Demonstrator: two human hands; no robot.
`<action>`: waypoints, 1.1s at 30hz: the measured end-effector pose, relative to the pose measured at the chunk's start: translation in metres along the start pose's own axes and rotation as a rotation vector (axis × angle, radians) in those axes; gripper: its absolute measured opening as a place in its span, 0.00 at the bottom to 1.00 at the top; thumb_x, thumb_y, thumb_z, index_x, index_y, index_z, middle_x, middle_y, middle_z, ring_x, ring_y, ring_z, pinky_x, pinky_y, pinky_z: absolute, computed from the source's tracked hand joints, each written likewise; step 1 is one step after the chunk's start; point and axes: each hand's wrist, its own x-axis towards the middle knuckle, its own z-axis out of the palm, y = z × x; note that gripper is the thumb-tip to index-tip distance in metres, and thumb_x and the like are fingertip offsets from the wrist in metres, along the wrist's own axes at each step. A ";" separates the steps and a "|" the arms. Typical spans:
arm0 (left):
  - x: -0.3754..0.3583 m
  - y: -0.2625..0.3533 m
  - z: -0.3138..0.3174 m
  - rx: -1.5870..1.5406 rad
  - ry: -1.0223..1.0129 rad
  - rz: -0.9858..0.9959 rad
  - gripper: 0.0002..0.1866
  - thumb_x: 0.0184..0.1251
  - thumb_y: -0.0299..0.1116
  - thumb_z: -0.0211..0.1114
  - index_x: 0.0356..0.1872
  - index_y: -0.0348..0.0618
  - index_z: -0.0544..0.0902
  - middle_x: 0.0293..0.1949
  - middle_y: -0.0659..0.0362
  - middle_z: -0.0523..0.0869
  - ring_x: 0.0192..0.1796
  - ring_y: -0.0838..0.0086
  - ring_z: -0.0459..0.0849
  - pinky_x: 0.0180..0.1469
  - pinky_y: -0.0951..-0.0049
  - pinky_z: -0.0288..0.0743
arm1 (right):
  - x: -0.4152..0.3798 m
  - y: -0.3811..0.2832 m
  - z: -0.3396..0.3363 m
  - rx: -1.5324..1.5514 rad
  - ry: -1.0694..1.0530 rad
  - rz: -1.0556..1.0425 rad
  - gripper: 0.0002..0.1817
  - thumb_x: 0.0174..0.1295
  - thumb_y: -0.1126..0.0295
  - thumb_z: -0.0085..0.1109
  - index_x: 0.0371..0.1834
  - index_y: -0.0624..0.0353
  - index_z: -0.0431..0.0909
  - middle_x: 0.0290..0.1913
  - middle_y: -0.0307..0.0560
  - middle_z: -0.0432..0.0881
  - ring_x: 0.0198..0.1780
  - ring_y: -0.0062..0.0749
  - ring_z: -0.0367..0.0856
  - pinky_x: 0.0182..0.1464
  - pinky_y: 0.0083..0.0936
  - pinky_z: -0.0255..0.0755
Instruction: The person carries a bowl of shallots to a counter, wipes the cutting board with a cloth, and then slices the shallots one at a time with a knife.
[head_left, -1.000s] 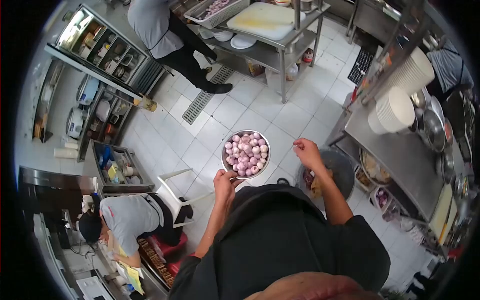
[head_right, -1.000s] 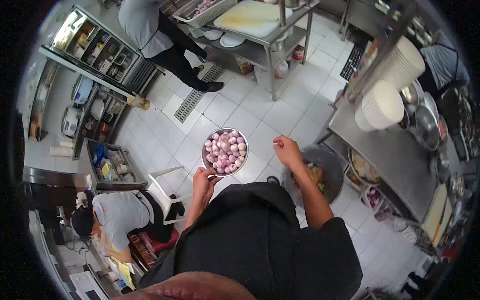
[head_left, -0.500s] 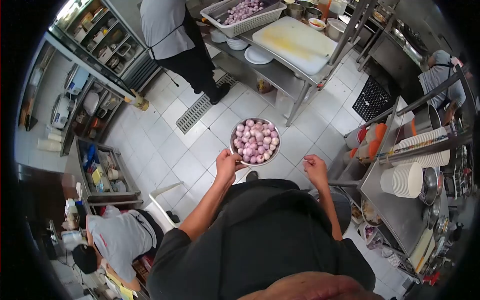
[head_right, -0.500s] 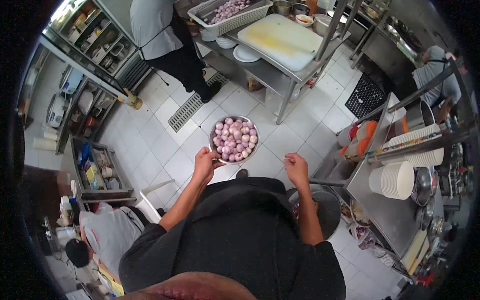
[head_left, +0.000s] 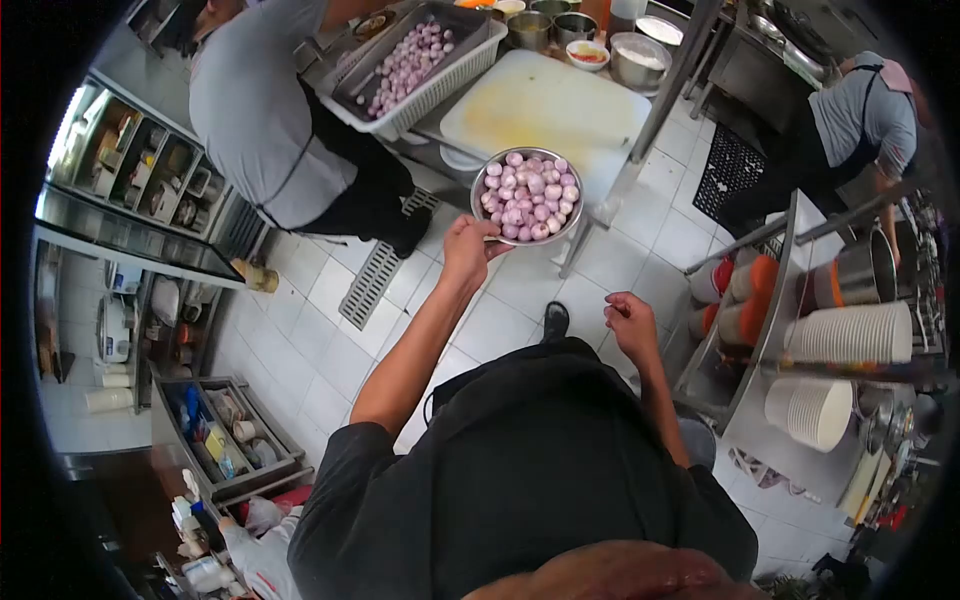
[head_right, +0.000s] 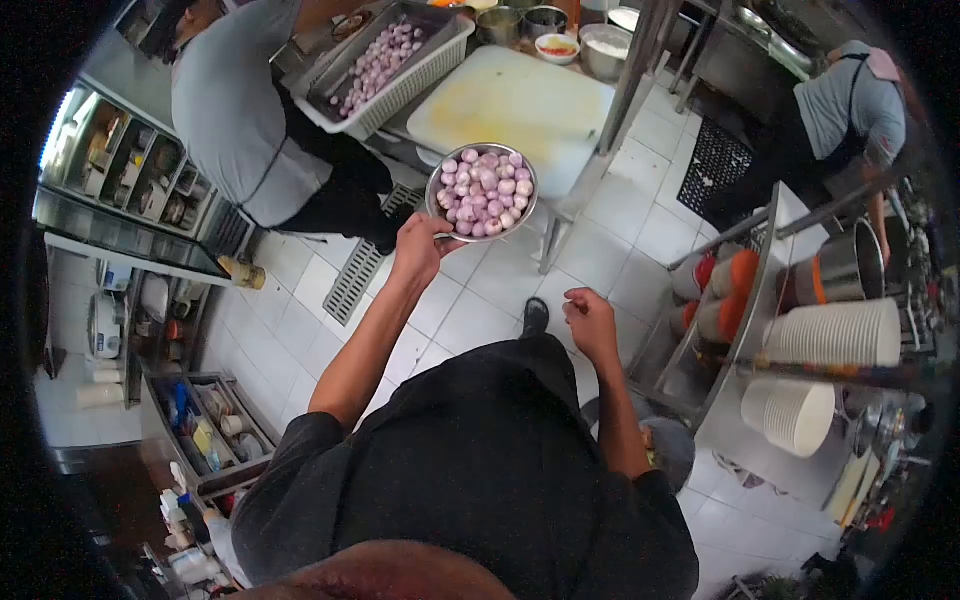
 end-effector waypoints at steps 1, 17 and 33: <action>0.021 0.010 0.013 -0.008 0.001 0.008 0.09 0.57 0.17 0.59 0.31 0.41 0.69 0.35 0.53 0.79 0.34 0.62 0.84 0.35 0.61 0.87 | 0.022 -0.011 0.001 -0.007 -0.006 -0.003 0.09 0.64 0.80 0.59 0.46 0.68 0.79 0.32 0.39 0.81 0.30 0.20 0.77 0.36 0.20 0.75; 0.228 0.087 0.077 0.024 0.038 0.089 0.05 0.63 0.18 0.53 0.37 0.28 0.76 0.43 0.45 0.77 0.44 0.55 0.81 0.48 0.54 0.87 | 0.205 -0.100 0.012 -0.285 0.197 -0.332 0.10 0.62 0.77 0.60 0.46 0.64 0.83 0.36 0.53 0.86 0.34 0.38 0.84 0.40 0.30 0.77; 0.151 0.120 -0.031 0.174 0.143 -0.096 0.07 0.61 0.18 0.59 0.31 0.43 0.71 0.31 0.58 0.81 0.30 0.72 0.82 0.38 0.65 0.86 | 0.304 -0.092 0.039 -0.801 0.778 -0.026 0.18 0.66 0.60 0.60 0.50 0.63 0.82 0.40 0.66 0.85 0.40 0.61 0.85 0.44 0.50 0.78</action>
